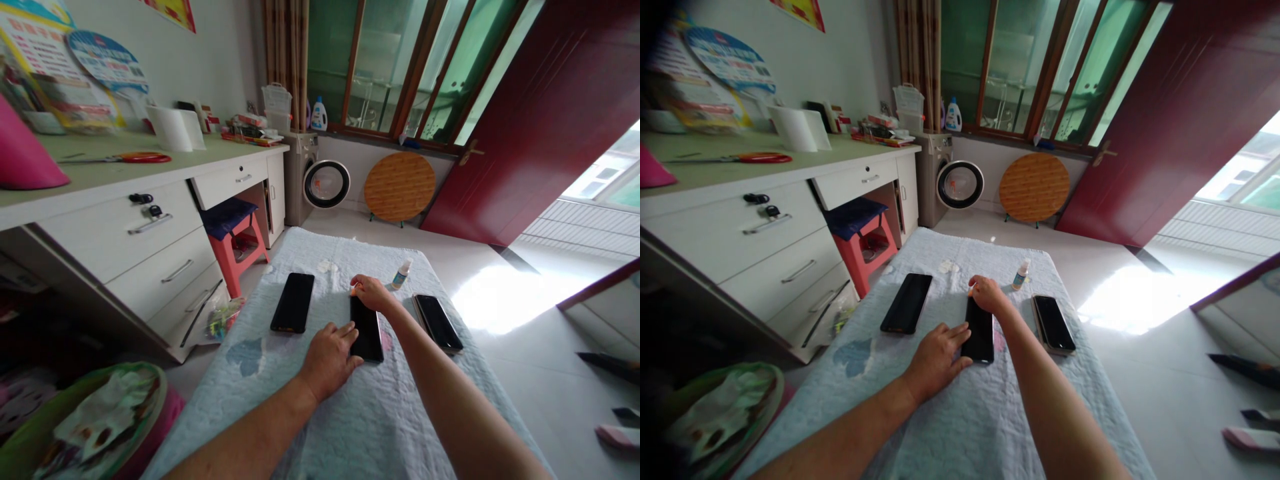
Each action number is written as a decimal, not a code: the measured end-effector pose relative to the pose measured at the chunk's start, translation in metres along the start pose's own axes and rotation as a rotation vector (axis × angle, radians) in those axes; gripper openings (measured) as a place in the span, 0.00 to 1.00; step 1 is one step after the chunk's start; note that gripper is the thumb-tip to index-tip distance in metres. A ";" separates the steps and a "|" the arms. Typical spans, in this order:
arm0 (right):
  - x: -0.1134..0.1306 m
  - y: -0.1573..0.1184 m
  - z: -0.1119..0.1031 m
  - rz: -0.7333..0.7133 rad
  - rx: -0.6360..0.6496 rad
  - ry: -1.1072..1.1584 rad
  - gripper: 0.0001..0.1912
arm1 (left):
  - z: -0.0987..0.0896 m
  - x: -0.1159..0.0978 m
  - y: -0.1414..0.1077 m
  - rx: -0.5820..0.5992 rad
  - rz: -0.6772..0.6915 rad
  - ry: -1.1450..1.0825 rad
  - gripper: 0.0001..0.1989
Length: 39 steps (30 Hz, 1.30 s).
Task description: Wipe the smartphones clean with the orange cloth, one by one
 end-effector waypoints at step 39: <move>0.032 -0.019 0.009 -0.206 0.074 -0.198 0.13 | 0.003 -0.004 -0.003 -0.066 0.067 0.053 0.17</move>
Point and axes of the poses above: each hand's wrist, its own y-axis towards the middle knuckle, its own z-axis out of the palm, x = y × z, the point moved 3 cm from there along y, towards the middle knuckle, and after that the axes turned 1 degree about -z, right-handed, at the moved point
